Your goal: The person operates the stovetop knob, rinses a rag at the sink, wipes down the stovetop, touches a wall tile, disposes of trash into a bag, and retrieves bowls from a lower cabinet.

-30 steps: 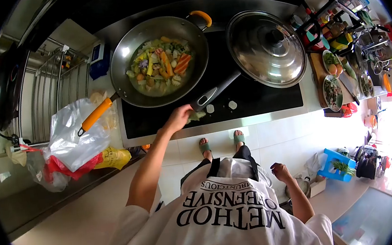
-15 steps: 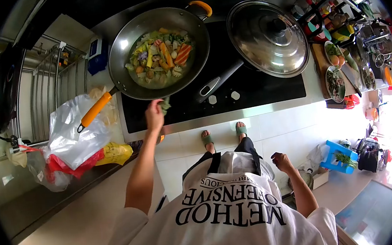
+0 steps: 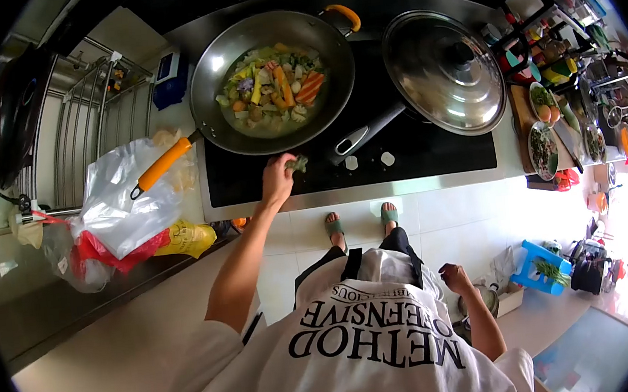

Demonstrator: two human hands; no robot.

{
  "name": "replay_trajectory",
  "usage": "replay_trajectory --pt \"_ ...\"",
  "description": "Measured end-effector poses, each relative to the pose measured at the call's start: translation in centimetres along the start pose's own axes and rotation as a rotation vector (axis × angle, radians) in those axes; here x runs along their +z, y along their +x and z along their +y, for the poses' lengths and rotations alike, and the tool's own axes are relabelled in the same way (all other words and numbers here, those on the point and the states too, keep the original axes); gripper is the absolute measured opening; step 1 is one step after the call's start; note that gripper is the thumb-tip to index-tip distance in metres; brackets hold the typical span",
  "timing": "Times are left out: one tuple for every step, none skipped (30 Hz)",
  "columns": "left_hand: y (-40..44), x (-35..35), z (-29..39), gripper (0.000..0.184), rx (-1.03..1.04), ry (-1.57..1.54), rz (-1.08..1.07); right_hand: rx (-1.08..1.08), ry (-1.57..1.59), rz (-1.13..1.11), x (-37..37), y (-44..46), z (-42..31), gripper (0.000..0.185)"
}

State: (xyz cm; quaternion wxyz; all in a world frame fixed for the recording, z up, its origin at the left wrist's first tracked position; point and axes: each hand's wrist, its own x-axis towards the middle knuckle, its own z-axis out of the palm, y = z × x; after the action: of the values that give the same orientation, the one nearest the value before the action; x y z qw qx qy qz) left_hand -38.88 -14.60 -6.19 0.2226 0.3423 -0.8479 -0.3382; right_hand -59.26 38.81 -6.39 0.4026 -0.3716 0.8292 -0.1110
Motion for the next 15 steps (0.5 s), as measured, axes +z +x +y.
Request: replay_trajectory --pt "-0.4 -2.2 0.9 0.024 -0.139 0.047 -0.069 0.013 0.019 0.014 -0.1 0.0 0.2 0.014" --pt "-0.8 -3.5 -0.7 0.026 -0.155 0.078 -0.022 0.032 0.049 0.039 -0.3 0.2 0.6 0.014" --pt "-0.5 -5.7 -1.4 0.027 -0.104 0.124 0.070 0.057 0.083 0.064 -0.4 0.1 0.7 0.014" --pt "0.2 -7.7 -2.6 0.027 -0.077 0.207 0.179 0.086 0.117 0.086 -0.4 -0.3 0.7 0.014" --pt "1.2 -9.6 -3.8 0.028 -0.076 0.268 0.271 0.114 0.097 0.093 -1.4 -0.7 -0.9 0.015" --pt "2.5 -10.8 -6.7 0.021 -0.196 0.148 0.242 0.123 0.093 0.081 -1.3 -0.9 -0.9 0.016" --pt "4.0 -12.0 -7.5 0.014 -0.016 0.331 0.397 0.133 0.087 0.070 -1.3 -1.0 -0.9 0.016" --pt "5.7 -12.3 -12.7 0.012 -0.172 0.462 0.193 0.143 0.079 0.058 -1.4 -1.1 -0.9 0.017" --pt "6.8 -12.1 -14.6 0.011 -0.076 0.485 0.321 0.109 -0.004 0.032 -1.6 -1.4 -1.0 0.017" --pt "7.9 -12.0 -16.0 0.012 -0.102 0.476 0.332 0.110 0.010 0.047 -1.6 -1.4 -1.2 0.016" --pt "8.6 -11.5 -18.9 0.017 -0.181 0.545 0.219 0.117 0.025 0.054 -1.6 -1.9 -1.4 0.016" --pt "8.7 -11.1 -19.5 0.020 -0.217 0.566 0.124 0.123 0.038 0.064 -1.8 -2.2 -1.5 0.016" --pt "8.9 -11.1 -19.0 0.024 -0.249 0.587 0.028 0.133 0.053 0.092 -1.8 -2.5 -1.9 0.015" --pt "8.3 -11.7 -18.7 0.020 -0.206 0.567 -0.011 0.125 0.058 0.088 -1.8 -2.8 -2.2 0.014" --pt "7.7 -12.6 -17.4 0.018 -0.164 0.544 -0.051 0.111 0.067 0.084 -1.8 -2.8 -2.5 0.014"
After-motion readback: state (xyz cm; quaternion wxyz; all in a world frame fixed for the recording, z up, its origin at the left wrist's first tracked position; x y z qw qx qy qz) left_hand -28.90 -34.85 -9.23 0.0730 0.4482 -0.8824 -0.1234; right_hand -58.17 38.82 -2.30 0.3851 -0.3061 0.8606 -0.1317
